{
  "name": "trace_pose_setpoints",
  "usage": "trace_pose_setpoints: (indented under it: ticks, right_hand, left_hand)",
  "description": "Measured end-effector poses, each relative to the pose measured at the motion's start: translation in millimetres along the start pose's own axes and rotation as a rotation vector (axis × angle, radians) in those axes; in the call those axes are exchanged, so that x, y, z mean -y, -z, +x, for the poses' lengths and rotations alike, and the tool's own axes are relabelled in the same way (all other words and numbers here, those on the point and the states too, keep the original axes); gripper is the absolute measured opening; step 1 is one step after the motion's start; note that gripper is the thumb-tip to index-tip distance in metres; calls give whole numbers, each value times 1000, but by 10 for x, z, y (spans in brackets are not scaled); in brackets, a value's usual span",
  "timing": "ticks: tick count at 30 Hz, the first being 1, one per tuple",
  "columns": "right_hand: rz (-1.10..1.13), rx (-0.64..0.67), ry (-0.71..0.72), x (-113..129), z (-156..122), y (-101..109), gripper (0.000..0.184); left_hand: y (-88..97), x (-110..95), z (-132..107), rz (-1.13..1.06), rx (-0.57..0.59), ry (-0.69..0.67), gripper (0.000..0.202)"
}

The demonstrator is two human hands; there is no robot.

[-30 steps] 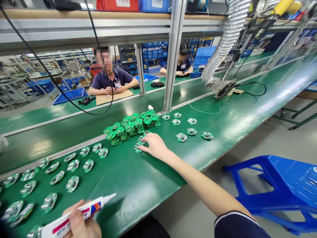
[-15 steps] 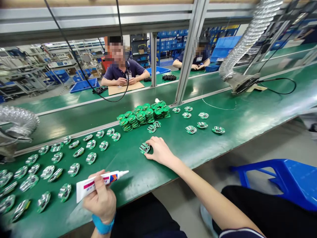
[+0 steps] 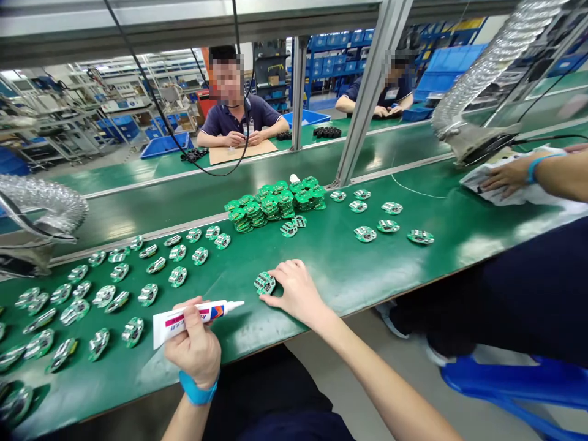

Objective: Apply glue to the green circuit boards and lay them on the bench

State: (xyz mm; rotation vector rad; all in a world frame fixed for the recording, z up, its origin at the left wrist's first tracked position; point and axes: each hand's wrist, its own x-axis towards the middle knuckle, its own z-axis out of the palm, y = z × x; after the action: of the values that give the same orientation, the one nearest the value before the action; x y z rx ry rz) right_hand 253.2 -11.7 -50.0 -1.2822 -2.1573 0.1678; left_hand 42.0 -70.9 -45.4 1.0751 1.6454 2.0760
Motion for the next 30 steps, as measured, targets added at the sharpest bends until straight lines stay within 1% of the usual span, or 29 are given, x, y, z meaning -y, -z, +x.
trace_pose_setpoints:
  ticks: [4, 7, 10, 14, 21, 30]
  right_hand:
    - [-16, -64, 142, 229, -90, 92, 36]
    - [-40, -55, 206, 349, -114, 147, 34]
    - [-53, -33, 248, 414, -110, 173, 32]
    - [-77, -32, 269, 463, -90, 181, 32]
    - [-106, -36, 301, 516, -47, 198, 29]
    - [-141, -9, 299, 554, -50, 223, 25]
  left_hand:
    - [-48, -58, 1, 45, 25, -67, 40]
    - [-81, -86, -13, 64, 60, -145, 38]
    - [-86, -79, -36, 65, 108, -200, 33]
    - [-62, -27, -55, 78, 154, -220, 30]
    - [-42, 35, -56, 108, 167, -303, 26]
    - [-13, 63, -57, 128, 187, -453, 16]
